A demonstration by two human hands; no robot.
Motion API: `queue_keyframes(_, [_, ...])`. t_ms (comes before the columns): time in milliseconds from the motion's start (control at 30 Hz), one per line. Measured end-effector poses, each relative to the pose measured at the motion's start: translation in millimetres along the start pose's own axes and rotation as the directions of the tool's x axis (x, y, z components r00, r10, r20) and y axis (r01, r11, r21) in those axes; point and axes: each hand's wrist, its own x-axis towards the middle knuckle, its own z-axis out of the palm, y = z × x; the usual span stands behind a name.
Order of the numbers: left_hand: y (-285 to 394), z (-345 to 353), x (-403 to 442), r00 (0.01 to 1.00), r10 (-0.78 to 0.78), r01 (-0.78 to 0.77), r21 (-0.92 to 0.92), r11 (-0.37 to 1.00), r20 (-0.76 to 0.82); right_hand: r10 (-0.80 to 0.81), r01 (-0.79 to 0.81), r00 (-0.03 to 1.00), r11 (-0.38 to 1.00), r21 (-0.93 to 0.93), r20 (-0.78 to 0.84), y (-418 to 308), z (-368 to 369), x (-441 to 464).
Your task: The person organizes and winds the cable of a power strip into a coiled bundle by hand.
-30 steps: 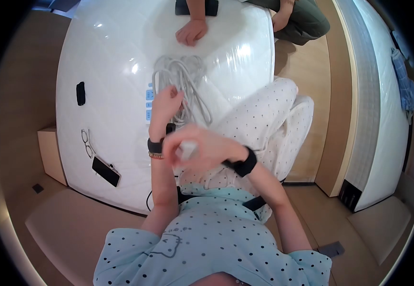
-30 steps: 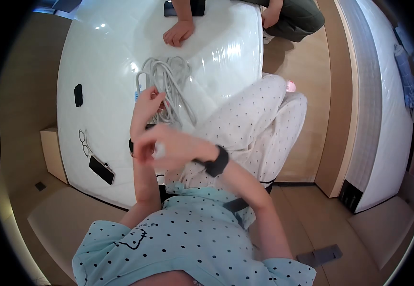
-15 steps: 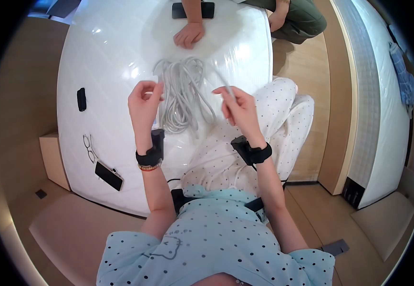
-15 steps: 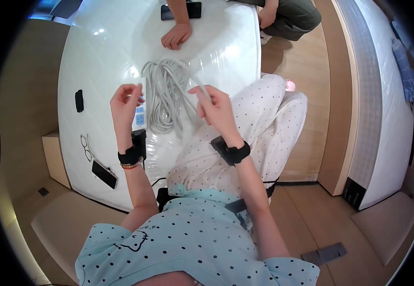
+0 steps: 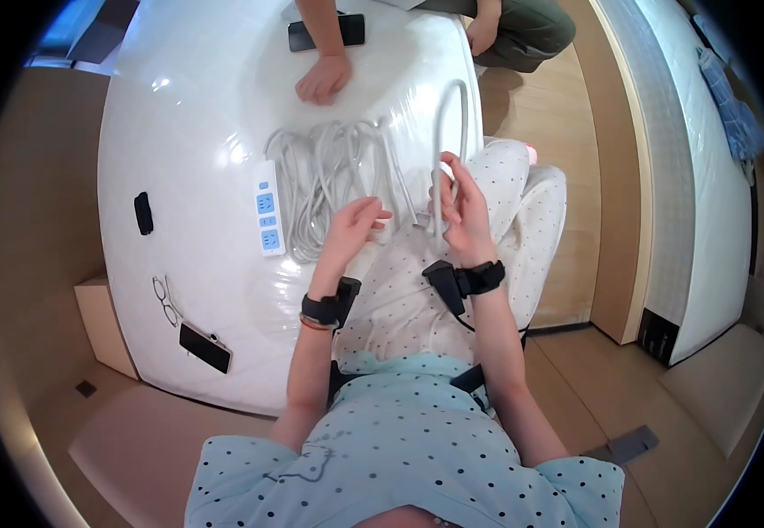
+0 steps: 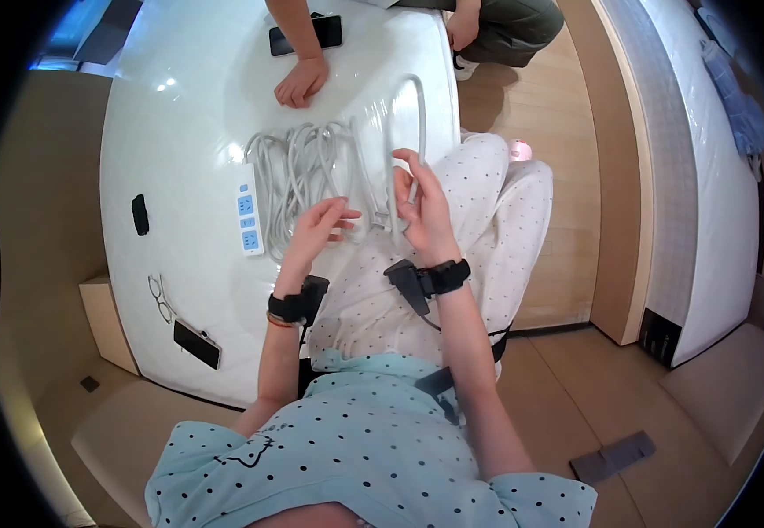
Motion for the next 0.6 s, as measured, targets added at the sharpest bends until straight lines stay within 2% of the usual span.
queue_keyframes(33, [3.0,-1.4,1.3,0.999,-0.010,0.012,-0.045,0.999,0.043,0.043,-0.046,0.999,0.981,0.189,0.016,5.2,-8.3,1.9])
queue_keyframes(133, [10.3,5.0,1.8,0.986,0.095,-0.060,-0.245,0.968,0.134,0.199,-0.231,0.973,0.837,0.497,0.117,37.0,-40.1,16.4])
queue_keyframes(200, [2.5,5.8,8.5,0.990,0.112,-0.100,-0.132,0.986,0.086,0.268,-0.300,0.954,0.855,0.423,0.134,48.2,-46.0,20.3])
queue_keyframes(233, [-3.4,4.1,12.5,0.990,0.124,-0.120,-0.076,0.990,0.061,0.305,-0.321,0.947,0.892,0.317,0.100,49.9,-44.0,21.0])
queue_keyframes(333, [-14.6,-9.6,21.0,0.995,0.084,-0.062,-0.307,0.950,0.056,0.302,-0.304,0.951,0.952,0.030,0.072,50.6,-38.4,23.8])
queue_keyframes(367, [-17.1,-12.9,22.6,0.996,0.088,-0.078,-0.273,0.959,0.023,0.273,-0.273,0.961,0.962,-0.012,0.052,52.7,-37.6,23.4])
queue_keyframes(433, [-3.2,-13.3,19.3,0.993,0.105,-0.112,-0.203,0.973,-0.045,0.273,-0.276,0.959,0.961,0.026,0.072,55.1,-39.5,26.2])
queue_keyframes(533, [3.4,-1.5,21.0,0.983,0.143,-0.141,0.026,0.990,-0.117,0.272,-0.293,0.950,0.947,0.130,0.154,57.0,-51.4,28.0])
queue_keyframes(600, [-15.1,4.3,30.0,0.986,0.164,-0.163,0.044,0.986,-0.037,0.271,-0.308,0.940,0.935,0.178,0.205,57.3,-56.0,28.5])
